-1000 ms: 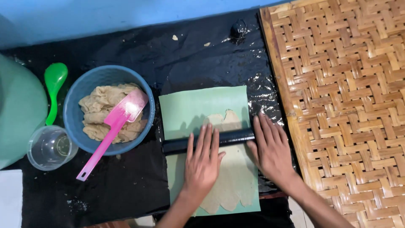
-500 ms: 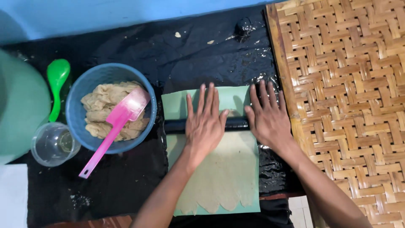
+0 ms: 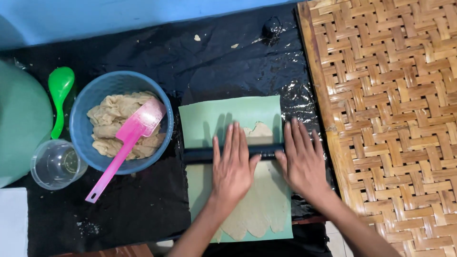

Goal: Rolling out and spreading dough on a flat surface using a rolling pin and spatula to prepare crackers.

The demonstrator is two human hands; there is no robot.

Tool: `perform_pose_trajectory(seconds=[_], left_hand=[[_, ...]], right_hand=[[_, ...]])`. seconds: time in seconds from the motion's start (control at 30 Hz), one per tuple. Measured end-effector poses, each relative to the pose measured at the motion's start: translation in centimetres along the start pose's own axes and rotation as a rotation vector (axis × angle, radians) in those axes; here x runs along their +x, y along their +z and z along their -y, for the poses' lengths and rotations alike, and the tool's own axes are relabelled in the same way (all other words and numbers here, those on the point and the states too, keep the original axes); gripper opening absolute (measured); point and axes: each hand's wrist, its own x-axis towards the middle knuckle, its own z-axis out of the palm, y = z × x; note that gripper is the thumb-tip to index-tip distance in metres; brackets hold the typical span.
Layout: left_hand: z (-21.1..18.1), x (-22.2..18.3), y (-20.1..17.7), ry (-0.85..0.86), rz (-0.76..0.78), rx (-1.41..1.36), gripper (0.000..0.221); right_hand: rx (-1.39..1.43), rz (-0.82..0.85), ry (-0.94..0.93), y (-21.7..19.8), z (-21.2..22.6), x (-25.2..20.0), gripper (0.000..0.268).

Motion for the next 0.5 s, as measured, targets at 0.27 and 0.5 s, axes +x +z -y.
perform_pose_trajectory(seconds=[0.27, 0.5], left_hand=[[1.8, 6.9, -0.2, 0.018, -0.068, 0.072, 0.070], [-0.2, 0.0, 0.1, 0.002, -0.035, -0.011, 0.068]], right_hand=[[-0.055, -0.050, -0.018, 0.1, -1.4, 6.5, 0.066], [0.001, -0.066, 0.004, 0.1, 0.6, -0.4, 0.075]])
